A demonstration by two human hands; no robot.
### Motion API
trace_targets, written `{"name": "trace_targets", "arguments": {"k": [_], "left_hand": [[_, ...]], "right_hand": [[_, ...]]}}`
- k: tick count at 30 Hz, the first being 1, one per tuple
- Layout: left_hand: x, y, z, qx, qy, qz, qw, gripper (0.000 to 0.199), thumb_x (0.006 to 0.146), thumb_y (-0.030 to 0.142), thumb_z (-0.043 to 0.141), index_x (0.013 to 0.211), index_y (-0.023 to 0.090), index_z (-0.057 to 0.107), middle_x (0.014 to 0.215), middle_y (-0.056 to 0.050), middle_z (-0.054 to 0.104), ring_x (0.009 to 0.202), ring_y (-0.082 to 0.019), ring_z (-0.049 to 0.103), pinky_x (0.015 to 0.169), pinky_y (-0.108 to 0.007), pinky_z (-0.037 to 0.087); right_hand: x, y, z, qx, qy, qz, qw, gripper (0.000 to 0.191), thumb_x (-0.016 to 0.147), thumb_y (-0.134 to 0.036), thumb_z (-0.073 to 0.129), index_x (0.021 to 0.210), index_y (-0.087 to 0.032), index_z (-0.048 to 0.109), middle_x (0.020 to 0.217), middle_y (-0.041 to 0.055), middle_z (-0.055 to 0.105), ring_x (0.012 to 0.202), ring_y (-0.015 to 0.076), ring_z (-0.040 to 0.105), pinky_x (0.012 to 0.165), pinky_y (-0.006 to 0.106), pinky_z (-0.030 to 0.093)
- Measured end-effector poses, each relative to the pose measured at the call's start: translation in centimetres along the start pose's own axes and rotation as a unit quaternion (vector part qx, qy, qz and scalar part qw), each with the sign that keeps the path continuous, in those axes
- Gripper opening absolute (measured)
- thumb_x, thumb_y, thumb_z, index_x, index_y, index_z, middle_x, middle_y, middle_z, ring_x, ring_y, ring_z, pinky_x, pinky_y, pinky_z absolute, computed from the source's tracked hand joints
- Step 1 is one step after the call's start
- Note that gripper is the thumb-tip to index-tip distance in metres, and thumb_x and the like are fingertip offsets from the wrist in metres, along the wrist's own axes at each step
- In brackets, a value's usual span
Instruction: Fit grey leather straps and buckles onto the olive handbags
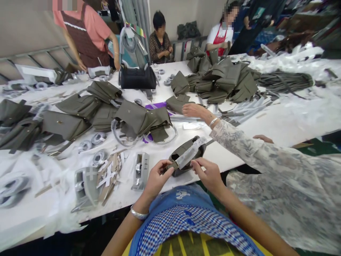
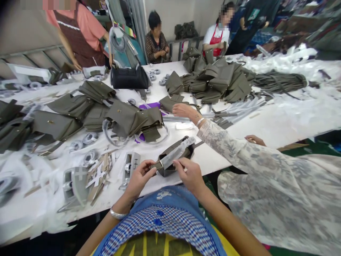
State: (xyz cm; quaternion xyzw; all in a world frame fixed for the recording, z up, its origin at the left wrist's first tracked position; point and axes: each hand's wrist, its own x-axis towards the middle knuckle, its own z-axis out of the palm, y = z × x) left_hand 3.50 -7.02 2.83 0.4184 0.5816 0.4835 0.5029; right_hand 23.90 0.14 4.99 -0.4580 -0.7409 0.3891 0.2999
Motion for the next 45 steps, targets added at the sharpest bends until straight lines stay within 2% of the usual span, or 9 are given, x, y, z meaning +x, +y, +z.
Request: {"name": "trace_targets", "arguments": {"k": [5, 10, 15, 18, 25, 29, 34, 41, 45], "left_hand": [[-0.2, 0.0, -0.3, -0.027, -0.037, 0.002, 0.999, 0.027, 0.082, 0.036, 0.066, 0.101, 0.018, 0.059, 0.098, -0.005, 0.061, 0.091, -0.018, 0.059, 0.083, -0.029, 0.048], [-0.1, 0.3, -0.5, -0.03, -0.089, -0.003, 0.996, 0.025, 0.083, 0.034, 0.066, 0.099, 0.018, 0.057, 0.096, -0.004, 0.058, 0.088, -0.017, 0.057, 0.08, -0.027, 0.046], [-0.1, 0.4, -0.9, -0.026, -0.088, -0.01, 0.996, 0.027, 0.081, 0.037, 0.067, 0.097, 0.018, 0.055, 0.091, -0.003, 0.057, 0.086, -0.017, 0.056, 0.079, -0.028, 0.045], [-0.2, 0.3, -1.1, -0.031, -0.09, -0.019, 0.995, 0.029, 0.08, 0.038, 0.068, 0.097, 0.018, 0.055, 0.092, -0.004, 0.057, 0.088, -0.017, 0.056, 0.08, -0.028, 0.045], [0.1, -1.0, -1.0, -0.017, -0.069, 0.004, 0.997, 0.034, 0.077, 0.038, 0.071, 0.101, 0.02, 0.055, 0.098, -0.004, 0.061, 0.095, -0.018, 0.059, 0.087, -0.03, 0.047], [0.5, -0.4, -0.8, 0.029, -0.096, 0.004, 0.995, 0.056, 0.075, 0.036, 0.074, 0.125, 0.021, 0.053, 0.097, -0.005, 0.064, 0.091, -0.019, 0.062, 0.086, -0.033, 0.049], [0.9, 1.0, -0.9, 0.115, -0.125, 0.017, 0.985, 0.043, 0.075, 0.037, 0.074, 0.114, 0.019, 0.065, 0.106, -0.008, 0.067, 0.095, -0.022, 0.063, 0.088, -0.035, 0.05], [1.0, 1.2, -0.6, 0.153, -0.115, 0.063, 0.98, 0.034, 0.077, 0.038, 0.072, 0.104, 0.018, 0.067, 0.093, -0.005, 0.064, 0.084, -0.017, 0.059, 0.079, -0.03, 0.05], [0.9, 1.4, -0.4, 0.187, -0.097, 0.108, 0.972, 0.033, 0.075, 0.038, 0.074, 0.101, 0.019, 0.065, 0.106, -0.008, 0.061, 0.098, -0.021, 0.058, 0.082, -0.031, 0.05]], "right_hand": [[-0.4, 0.4, 2.9, 0.235, -0.08, 0.158, 0.956, 0.031, 0.083, -0.048, 0.063, 0.092, -0.018, 0.068, 0.081, 0.0039, 0.072, 0.077, 0.0198, 0.068, 0.068, 0.03, 0.054], [0.6, 0.4, 4.8, 0.466, -0.016, 0.252, 0.848, 0.033, 0.073, -0.042, 0.075, 0.09, -0.016, 0.067, 0.088, 0.0049, 0.072, 0.078, 0.0161, 0.067, 0.07, 0.026, 0.056], [1.9, 2.1, 4.3, 0.501, 0.115, 0.317, 0.797, 0.031, 0.07, -0.044, 0.078, 0.079, -0.017, 0.067, 0.077, 0.0028, 0.071, 0.06, 0.0109, 0.063, 0.056, 0.021, 0.055], [2.1, 2.4, 3.8, 0.533, 0.13, 0.321, 0.772, 0.032, 0.07, -0.046, 0.078, 0.083, -0.018, 0.068, 0.082, 0.0034, 0.073, 0.063, 0.0119, 0.065, 0.06, 0.022, 0.057], [0.0, 0.0, 4.7, 0.493, -0.032, 0.251, 0.832, 0.033, 0.076, -0.047, 0.072, 0.086, -0.016, 0.068, 0.087, 0.0056, 0.072, 0.08, 0.0177, 0.068, 0.078, 0.032, 0.055], [-0.4, -0.1, 5.1, 0.398, 0.012, 0.234, 0.887, 0.033, 0.078, -0.048, 0.069, 0.071, -0.016, 0.064, 0.071, 0.0015, 0.069, 0.07, 0.0178, 0.066, 0.068, 0.03, 0.053], [-0.4, 0.0, 4.6, 0.215, 0.056, 0.177, 0.959, 0.039, 0.083, -0.049, 0.062, 0.06, -0.018, 0.06, 0.056, -0.001, 0.062, 0.056, 0.015, 0.057, 0.054, 0.025, 0.043], [0.0, -0.1, 5.2, 0.31, 0.064, 0.216, 0.924, 0.037, 0.084, -0.05, 0.06, 0.067, -0.018, 0.06, 0.062, -0.0006, 0.062, 0.061, 0.0162, 0.058, 0.059, 0.026, 0.045], [0.5, -0.7, 4.6, 0.252, 0.059, 0.209, 0.943, 0.04, 0.084, -0.052, 0.06, 0.064, -0.017, 0.059, 0.058, -0.0016, 0.059, 0.058, 0.0142, 0.053, 0.055, 0.024, 0.041]]}}
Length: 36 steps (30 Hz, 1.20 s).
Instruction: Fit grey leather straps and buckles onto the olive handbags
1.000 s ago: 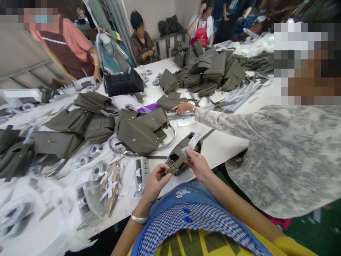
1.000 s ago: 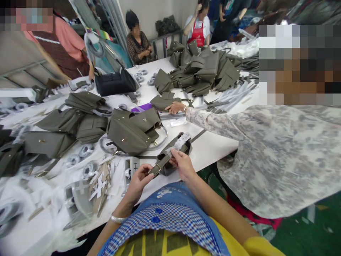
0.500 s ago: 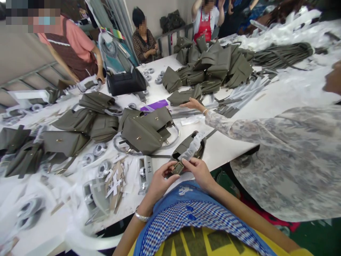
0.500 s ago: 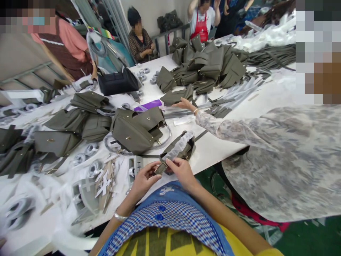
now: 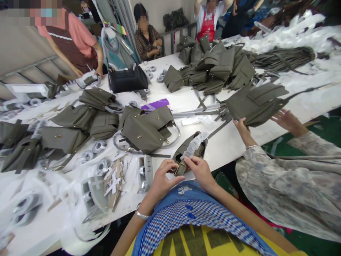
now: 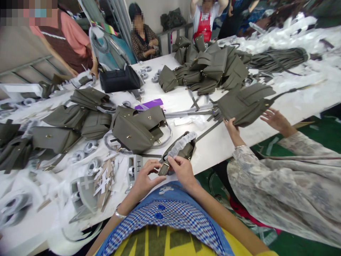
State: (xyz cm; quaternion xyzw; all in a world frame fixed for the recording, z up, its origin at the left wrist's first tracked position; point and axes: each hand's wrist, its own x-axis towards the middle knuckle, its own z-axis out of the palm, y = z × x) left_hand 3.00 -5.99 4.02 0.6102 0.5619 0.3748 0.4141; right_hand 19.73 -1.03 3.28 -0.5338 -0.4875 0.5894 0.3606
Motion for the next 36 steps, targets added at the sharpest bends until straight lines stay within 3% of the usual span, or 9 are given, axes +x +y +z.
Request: {"name": "trace_targets", "arguments": {"k": [3, 6, 12, 18, 23, 27, 30, 34, 36], "left_hand": [[0.0, 0.5, 0.3, 0.045, 0.016, 0.022, 0.999, 0.043, 0.076, 0.035, 0.073, 0.114, 0.022, 0.058, 0.115, -0.007, 0.061, 0.106, -0.022, 0.057, 0.092, -0.036, 0.048], [0.2, 1.3, 0.8, 0.108, 0.041, 0.025, 0.993, 0.051, 0.074, 0.036, 0.075, 0.119, 0.023, 0.054, 0.111, -0.006, 0.064, 0.1, -0.022, 0.06, 0.092, -0.038, 0.048], [0.6, 2.1, 1.8, 0.175, 0.097, 0.021, 0.98, 0.031, 0.077, 0.023, 0.066, 0.107, 0.022, 0.058, 0.1, -0.004, 0.066, 0.093, -0.022, 0.06, 0.084, -0.036, 0.049], [0.3, 1.7, 1.3, 0.067, 0.101, -0.007, 0.993, 0.034, 0.079, 0.024, 0.069, 0.112, 0.023, 0.06, 0.107, -0.006, 0.063, 0.097, -0.021, 0.058, 0.078, -0.032, 0.051], [0.0, 1.2, 1.0, -0.053, 0.106, -0.061, 0.991, 0.027, 0.079, 0.03, 0.07, 0.104, 0.022, 0.063, 0.108, -0.006, 0.059, 0.093, -0.018, 0.059, 0.072, -0.027, 0.054], [0.1, 0.5, 1.1, -0.104, 0.145, -0.078, 0.981, 0.024, 0.075, 0.03, 0.074, 0.093, 0.019, 0.064, 0.1, -0.005, 0.059, 0.088, -0.016, 0.06, 0.076, -0.027, 0.054], [0.2, 0.1, 1.0, -0.148, 0.122, -0.08, 0.978, 0.02, 0.075, 0.029, 0.074, 0.089, 0.018, 0.066, 0.103, -0.006, 0.06, 0.097, -0.019, 0.06, 0.082, -0.028, 0.052], [0.3, -0.1, 0.5, -0.162, 0.075, -0.08, 0.981, 0.012, 0.079, 0.028, 0.069, 0.084, 0.017, 0.068, 0.106, -0.008, 0.063, 0.107, -0.022, 0.058, 0.094, -0.033, 0.048], [0.3, 0.0, 0.1, -0.13, 0.071, -0.075, 0.986, 0.012, 0.08, 0.028, 0.069, 0.085, 0.017, 0.07, 0.104, -0.009, 0.063, 0.105, -0.022, 0.059, 0.092, -0.034, 0.05]], "right_hand": [[0.0, -0.8, -0.3, -0.067, 0.015, -0.038, 0.997, 0.042, 0.085, -0.051, 0.058, 0.06, -0.016, 0.057, 0.055, -0.0028, 0.054, 0.055, 0.0122, 0.049, 0.052, 0.023, 0.036], [0.0, -1.0, -0.3, -0.1, 0.026, -0.062, 0.993, 0.043, 0.086, -0.05, 0.058, 0.058, -0.017, 0.055, 0.053, -0.0038, 0.05, 0.054, 0.0111, 0.045, 0.051, 0.023, 0.033], [-0.2, -1.0, -0.2, -0.08, 0.03, -0.054, 0.995, 0.042, 0.085, -0.048, 0.059, 0.058, -0.016, 0.058, 0.053, -0.0035, 0.05, 0.054, 0.0108, 0.045, 0.05, 0.023, 0.033], [-0.3, -0.9, -0.3, 0.03, 0.009, -0.009, 0.999, 0.037, 0.085, -0.049, 0.061, 0.071, -0.015, 0.068, 0.066, 0.0021, 0.066, 0.064, 0.0159, 0.059, 0.061, 0.025, 0.047], [-0.2, 0.1, -0.4, 0.103, 0.001, 0.014, 0.995, 0.035, 0.085, -0.049, 0.061, 0.08, -0.015, 0.068, 0.072, 0.004, 0.068, 0.069, 0.0169, 0.062, 0.066, 0.028, 0.052], [-0.3, 0.6, -0.6, 0.013, -0.09, -0.046, 0.995, 0.027, 0.087, -0.043, 0.06, 0.091, -0.017, 0.065, 0.078, 0.002, 0.066, 0.072, 0.0157, 0.06, 0.066, 0.026, 0.05], [-0.3, 0.9, -0.6, -0.074, -0.15, -0.096, 0.981, 0.024, 0.086, -0.039, 0.062, 0.099, -0.019, 0.065, 0.082, 0.0018, 0.065, 0.071, 0.0158, 0.06, 0.064, 0.026, 0.049], [0.0, 1.1, -0.5, -0.129, -0.134, -0.162, 0.969, 0.018, 0.086, -0.034, 0.064, 0.098, -0.022, 0.07, 0.086, 0.0027, 0.068, 0.081, 0.0191, 0.063, 0.075, 0.03, 0.05], [0.0, 1.1, -0.3, -0.138, -0.116, -0.178, 0.967, 0.019, 0.085, -0.031, 0.065, 0.101, -0.024, 0.072, 0.092, 0.003, 0.07, 0.086, 0.0203, 0.064, 0.08, 0.031, 0.05]]}}
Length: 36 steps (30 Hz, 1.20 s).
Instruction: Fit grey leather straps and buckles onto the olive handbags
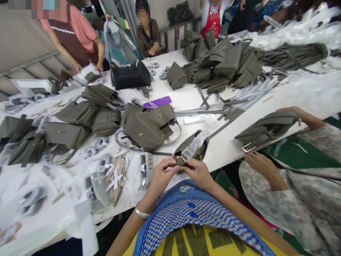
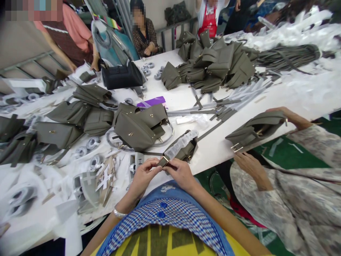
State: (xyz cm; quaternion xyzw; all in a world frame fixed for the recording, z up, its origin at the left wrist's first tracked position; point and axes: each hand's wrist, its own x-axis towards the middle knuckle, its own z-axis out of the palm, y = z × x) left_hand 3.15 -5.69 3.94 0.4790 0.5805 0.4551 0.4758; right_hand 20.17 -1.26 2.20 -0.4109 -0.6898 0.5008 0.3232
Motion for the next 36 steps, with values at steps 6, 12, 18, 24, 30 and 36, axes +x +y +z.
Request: {"name": "trace_targets", "arguments": {"k": [6, 12, 18, 24, 30, 36], "left_hand": [[-0.1, 1.3, -0.4, 0.099, 0.001, 0.031, 0.995, 0.013, 0.08, 0.028, 0.068, 0.089, 0.019, 0.07, 0.103, -0.008, 0.062, 0.095, -0.019, 0.061, 0.078, -0.03, 0.057], [0.3, 2.2, -1.4, 0.105, -0.067, 0.008, 0.992, 0.009, 0.078, 0.028, 0.07, 0.08, 0.02, 0.071, 0.109, -0.009, 0.067, 0.106, -0.023, 0.061, 0.076, -0.029, 0.056], [1.0, 2.6, -2.1, 0.143, -0.085, 0.033, 0.985, 0.01, 0.072, 0.031, 0.075, 0.072, 0.021, 0.074, 0.113, -0.009, 0.068, 0.1, -0.023, 0.064, 0.074, -0.03, 0.055], [0.9, 2.8, -1.9, 0.053, -0.114, -0.014, 0.992, 0.011, 0.071, 0.029, 0.076, 0.077, 0.02, 0.076, 0.126, -0.012, 0.063, 0.112, -0.027, 0.062, 0.089, -0.037, 0.053], [0.3, 2.1, -0.8, -0.115, -0.094, -0.095, 0.984, 0.012, 0.07, 0.023, 0.077, 0.081, 0.018, 0.075, 0.134, -0.013, 0.058, 0.13, -0.028, 0.048, 0.107, -0.042, 0.04], [0.1, 1.6, -0.1, -0.175, -0.074, -0.118, 0.975, 0.01, 0.071, 0.023, 0.077, 0.078, 0.017, 0.074, 0.134, -0.012, 0.058, 0.132, -0.028, 0.046, 0.111, -0.044, 0.035]], "right_hand": [[-0.6, -0.1, 0.6, -0.004, 0.03, 0.015, 0.999, 0.027, 0.085, -0.033, 0.064, 0.11, -0.023, 0.07, 0.089, 0.0042, 0.07, 0.079, 0.0195, 0.064, 0.07, 0.029, 0.052], [-1.2, -0.2, 0.9, 0.021, 0.027, 0.018, 0.999, 0.031, 0.085, -0.032, 0.063, 0.114, -0.021, 0.067, 0.096, 0.0062, 0.068, 0.084, 0.0203, 0.064, 0.074, 0.03, 0.053], [-1.2, -1.2, 0.7, -0.004, 0.023, 0.008, 1.0, 0.023, 0.085, -0.033, 0.063, 0.102, -0.022, 0.071, 0.085, 0.0056, 0.064, 0.077, 0.0192, 0.061, 0.069, 0.028, 0.052], [-1.3, -1.0, 0.5, 0.102, 0.017, 0.045, 0.994, 0.028, 0.086, -0.033, 0.062, 0.112, -0.023, 0.067, 0.103, 0.007, 0.063, 0.091, 0.0198, 0.063, 0.081, 0.03, 0.053], [-1.3, -0.8, 0.2, 0.085, 0.031, 0.017, 0.996, 0.028, 0.088, -0.03, 0.061, 0.114, -0.024, 0.068, 0.118, 0.007, 0.063, 0.111, 0.0216, 0.057, 0.099, 0.034, 0.045], [-1.3, -0.9, 0.1, 0.106, 0.022, 0.063, 0.992, 0.025, 0.087, -0.036, 0.062, 0.105, -0.021, 0.07, 0.106, 0.0078, 0.067, 0.094, 0.021, 0.063, 0.082, 0.032, 0.053]]}}
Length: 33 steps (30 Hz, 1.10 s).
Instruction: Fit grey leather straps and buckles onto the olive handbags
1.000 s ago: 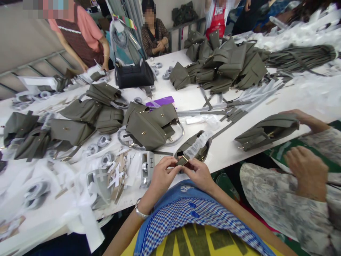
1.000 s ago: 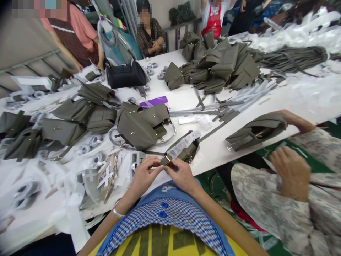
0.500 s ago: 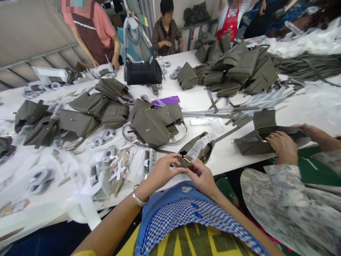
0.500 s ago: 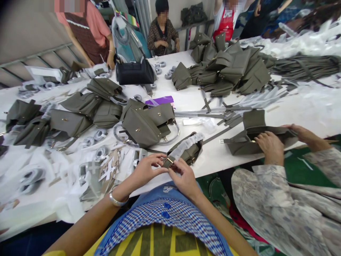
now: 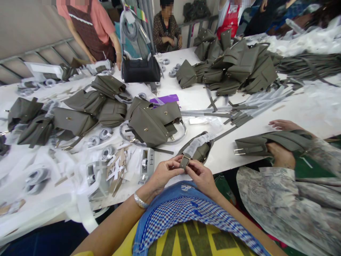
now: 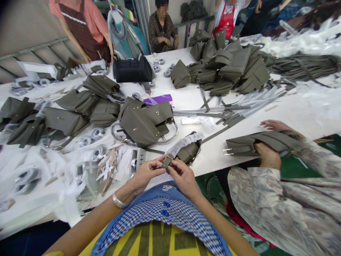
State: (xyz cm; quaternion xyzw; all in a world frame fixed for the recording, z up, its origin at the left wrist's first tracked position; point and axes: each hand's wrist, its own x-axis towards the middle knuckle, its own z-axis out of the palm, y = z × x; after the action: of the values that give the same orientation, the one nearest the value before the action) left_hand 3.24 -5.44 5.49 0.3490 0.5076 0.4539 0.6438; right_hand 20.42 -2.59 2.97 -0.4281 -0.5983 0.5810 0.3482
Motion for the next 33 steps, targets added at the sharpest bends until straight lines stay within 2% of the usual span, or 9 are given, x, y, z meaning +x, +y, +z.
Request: {"name": "trace_targets", "arguments": {"k": [6, 9, 12, 15, 18, 21, 26, 30, 33], "left_hand": [[0.1, 0.2, 0.0, 0.099, 0.041, 0.05, 0.993, 0.007, 0.073, 0.02, 0.072, 0.079, 0.016, 0.07, 0.126, -0.012, 0.063, 0.12, -0.026, 0.057, 0.102, -0.041, 0.046], [0.5, -0.3, 0.3, 0.057, 0.081, 0.051, 0.994, 0.013, 0.072, 0.02, 0.071, 0.08, 0.016, 0.063, 0.117, -0.011, 0.067, 0.095, -0.02, 0.067, 0.087, -0.036, 0.055], [0.8, -0.7, 0.5, 0.038, 0.088, 0.034, 0.995, 0.016, 0.073, 0.023, 0.071, 0.078, 0.016, 0.059, 0.109, -0.009, 0.069, 0.077, -0.016, 0.069, 0.072, -0.032, 0.059], [0.9, -0.5, 0.5, 0.12, 0.087, 0.063, 0.987, 0.013, 0.071, 0.023, 0.074, 0.072, 0.015, 0.063, 0.11, -0.01, 0.068, 0.089, -0.021, 0.068, 0.073, -0.032, 0.058], [0.9, 0.1, 0.6, 0.166, 0.068, 0.092, 0.979, 0.009, 0.069, 0.02, 0.075, 0.069, 0.017, 0.067, 0.113, -0.01, 0.068, 0.108, -0.025, 0.063, 0.086, -0.035, 0.055], [0.8, 0.3, 0.9, 0.102, 0.036, 0.056, 0.993, 0.008, 0.071, 0.022, 0.074, 0.071, 0.016, 0.068, 0.116, -0.01, 0.068, 0.108, -0.024, 0.063, 0.092, -0.037, 0.052], [0.5, 0.4, 0.9, -0.009, 0.025, -0.032, 0.999, 0.017, 0.074, 0.03, 0.073, 0.082, 0.015, 0.074, 0.131, -0.01, 0.06, 0.103, -0.025, 0.065, 0.084, -0.035, 0.057], [0.3, 0.4, 0.7, -0.017, 0.022, -0.041, 0.999, 0.015, 0.077, 0.029, 0.072, 0.078, 0.014, 0.073, 0.126, -0.012, 0.063, 0.116, -0.026, 0.058, 0.089, -0.034, 0.054], [0.3, 0.0, 0.8, -0.053, 0.034, -0.036, 0.997, 0.016, 0.076, 0.028, 0.074, 0.076, 0.013, 0.068, 0.129, -0.01, 0.06, 0.104, -0.022, 0.064, 0.086, -0.033, 0.055]], "right_hand": [[0.7, -0.2, -0.4, 0.011, -0.024, 0.041, 0.999, 0.026, 0.083, -0.039, 0.065, 0.099, -0.02, 0.071, 0.09, 0.0059, 0.069, 0.077, 0.0196, 0.066, 0.072, 0.031, 0.056], [1.3, -0.3, -0.7, 0.011, -0.025, 0.045, 0.999, 0.027, 0.082, -0.039, 0.066, 0.099, -0.018, 0.071, 0.089, 0.0055, 0.07, 0.078, 0.02, 0.067, 0.073, 0.031, 0.056], [1.8, -0.2, -1.0, 0.033, -0.041, 0.073, 0.996, 0.031, 0.081, -0.041, 0.066, 0.1, -0.017, 0.07, 0.087, 0.0053, 0.071, 0.076, 0.0201, 0.068, 0.07, 0.031, 0.056], [2.1, -0.2, -1.2, 0.039, -0.063, 0.093, 0.993, 0.03, 0.078, -0.039, 0.068, 0.096, -0.016, 0.07, 0.083, 0.0047, 0.073, 0.073, 0.0196, 0.068, 0.067, 0.03, 0.056], [2.1, -0.6, -1.3, 0.037, -0.065, 0.088, 0.993, 0.026, 0.076, -0.037, 0.069, 0.092, -0.017, 0.073, 0.076, 0.0029, 0.073, 0.069, 0.0189, 0.068, 0.066, 0.029, 0.055], [1.8, -0.9, -1.3, 0.04, -0.049, 0.082, 0.995, 0.026, 0.078, -0.038, 0.067, 0.094, -0.019, 0.074, 0.076, 0.0024, 0.073, 0.068, 0.019, 0.068, 0.065, 0.029, 0.056], [1.5, -0.9, -1.1, -0.004, -0.024, 0.043, 0.999, 0.024, 0.081, -0.038, 0.065, 0.092, -0.021, 0.076, 0.082, 0.0032, 0.074, 0.072, 0.0196, 0.068, 0.066, 0.029, 0.055], [1.5, -0.6, -0.8, -0.018, -0.022, 0.033, 0.999, 0.025, 0.082, -0.039, 0.064, 0.094, -0.02, 0.076, 0.078, 0.0036, 0.073, 0.066, 0.0186, 0.067, 0.062, 0.028, 0.054], [1.4, -0.1, -0.4, -0.055, 0.012, 0.018, 0.998, 0.022, 0.081, -0.038, 0.066, 0.088, -0.02, 0.076, 0.075, 0.004, 0.072, 0.063, 0.0181, 0.065, 0.058, 0.027, 0.051]]}}
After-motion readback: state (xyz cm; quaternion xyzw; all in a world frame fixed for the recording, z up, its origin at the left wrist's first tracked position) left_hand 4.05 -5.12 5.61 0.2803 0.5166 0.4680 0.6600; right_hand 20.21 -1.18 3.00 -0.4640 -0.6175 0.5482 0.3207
